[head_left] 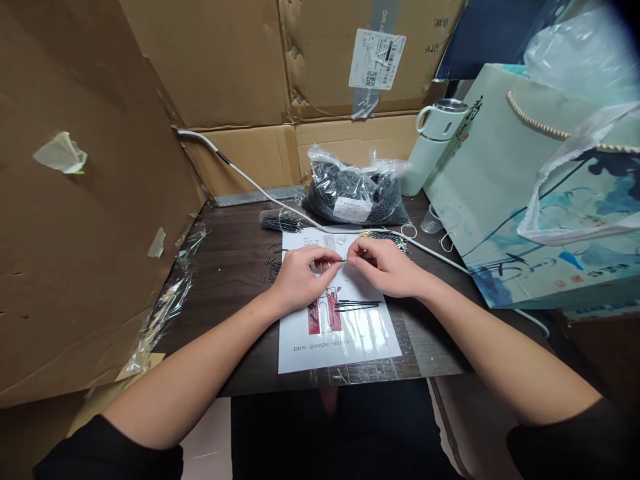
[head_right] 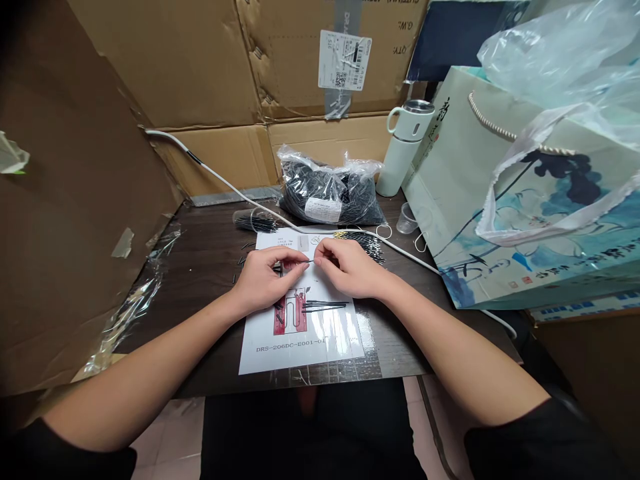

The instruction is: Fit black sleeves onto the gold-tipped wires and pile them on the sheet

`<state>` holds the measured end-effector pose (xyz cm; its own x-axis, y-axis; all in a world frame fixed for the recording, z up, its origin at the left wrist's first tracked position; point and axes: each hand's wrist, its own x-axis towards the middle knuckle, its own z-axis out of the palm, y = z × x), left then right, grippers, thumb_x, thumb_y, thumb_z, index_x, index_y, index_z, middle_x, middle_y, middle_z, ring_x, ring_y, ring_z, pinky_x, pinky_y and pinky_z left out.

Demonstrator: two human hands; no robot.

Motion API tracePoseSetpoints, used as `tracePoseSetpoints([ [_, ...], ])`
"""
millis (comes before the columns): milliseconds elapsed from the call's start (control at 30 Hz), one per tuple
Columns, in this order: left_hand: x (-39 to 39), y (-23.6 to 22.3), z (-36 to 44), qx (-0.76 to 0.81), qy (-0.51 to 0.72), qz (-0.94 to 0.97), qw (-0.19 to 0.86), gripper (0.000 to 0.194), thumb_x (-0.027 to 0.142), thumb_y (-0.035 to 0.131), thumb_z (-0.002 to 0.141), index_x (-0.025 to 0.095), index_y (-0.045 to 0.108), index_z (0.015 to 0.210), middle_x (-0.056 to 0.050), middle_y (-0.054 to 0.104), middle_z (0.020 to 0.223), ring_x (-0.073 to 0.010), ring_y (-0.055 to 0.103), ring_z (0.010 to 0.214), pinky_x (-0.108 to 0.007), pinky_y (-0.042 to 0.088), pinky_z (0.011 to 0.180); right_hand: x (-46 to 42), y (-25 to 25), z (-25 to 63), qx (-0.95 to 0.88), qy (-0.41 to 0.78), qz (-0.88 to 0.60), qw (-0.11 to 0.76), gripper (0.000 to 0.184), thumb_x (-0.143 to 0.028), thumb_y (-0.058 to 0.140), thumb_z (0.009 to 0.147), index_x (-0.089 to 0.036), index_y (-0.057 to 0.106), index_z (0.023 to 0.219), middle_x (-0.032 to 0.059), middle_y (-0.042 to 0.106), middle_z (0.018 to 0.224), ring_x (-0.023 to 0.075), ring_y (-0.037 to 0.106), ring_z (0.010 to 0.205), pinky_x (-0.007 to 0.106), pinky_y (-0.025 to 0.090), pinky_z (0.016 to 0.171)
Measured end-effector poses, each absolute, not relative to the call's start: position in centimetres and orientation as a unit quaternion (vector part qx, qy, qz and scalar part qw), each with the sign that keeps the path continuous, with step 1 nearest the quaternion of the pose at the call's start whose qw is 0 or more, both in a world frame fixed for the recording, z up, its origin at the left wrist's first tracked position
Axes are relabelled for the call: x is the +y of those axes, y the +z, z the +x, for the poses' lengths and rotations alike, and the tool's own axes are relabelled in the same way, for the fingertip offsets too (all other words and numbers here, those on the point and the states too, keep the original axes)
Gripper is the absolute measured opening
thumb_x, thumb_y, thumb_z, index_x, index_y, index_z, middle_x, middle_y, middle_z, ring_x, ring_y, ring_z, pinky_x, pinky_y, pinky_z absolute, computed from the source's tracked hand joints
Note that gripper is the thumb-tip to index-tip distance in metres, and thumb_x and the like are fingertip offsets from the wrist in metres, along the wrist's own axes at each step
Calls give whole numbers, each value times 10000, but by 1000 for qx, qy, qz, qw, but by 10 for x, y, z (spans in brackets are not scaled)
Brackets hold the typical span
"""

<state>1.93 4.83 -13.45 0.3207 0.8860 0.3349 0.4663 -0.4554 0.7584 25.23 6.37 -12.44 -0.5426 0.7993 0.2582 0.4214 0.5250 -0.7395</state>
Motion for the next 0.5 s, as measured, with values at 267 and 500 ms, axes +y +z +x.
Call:
tracePoseSetpoints([
  [267, 49, -135, 19, 440, 379, 765, 278, 127, 269, 748, 935, 201, 835, 997, -31, 832, 962, -163, 731, 833, -301, 556, 793, 63, -124, 253, -820, 318, -373, 297, 113, -226, 585, 1009, -191, 623, 908, 9, 656, 802, 163, 557, 727, 303, 389, 704],
  [500, 48, -134, 19, 440, 378, 766, 277, 132, 278, 742, 937, 198, 833, 990, -41, 833, 958, -168, 728, 822, -308, 560, 789, 64, -124, 254, -824, 312, -368, 298, 105, -220, 582, 1006, -192, 619, 912, 5, 648, 799, 161, 553, 728, 301, 388, 706],
])
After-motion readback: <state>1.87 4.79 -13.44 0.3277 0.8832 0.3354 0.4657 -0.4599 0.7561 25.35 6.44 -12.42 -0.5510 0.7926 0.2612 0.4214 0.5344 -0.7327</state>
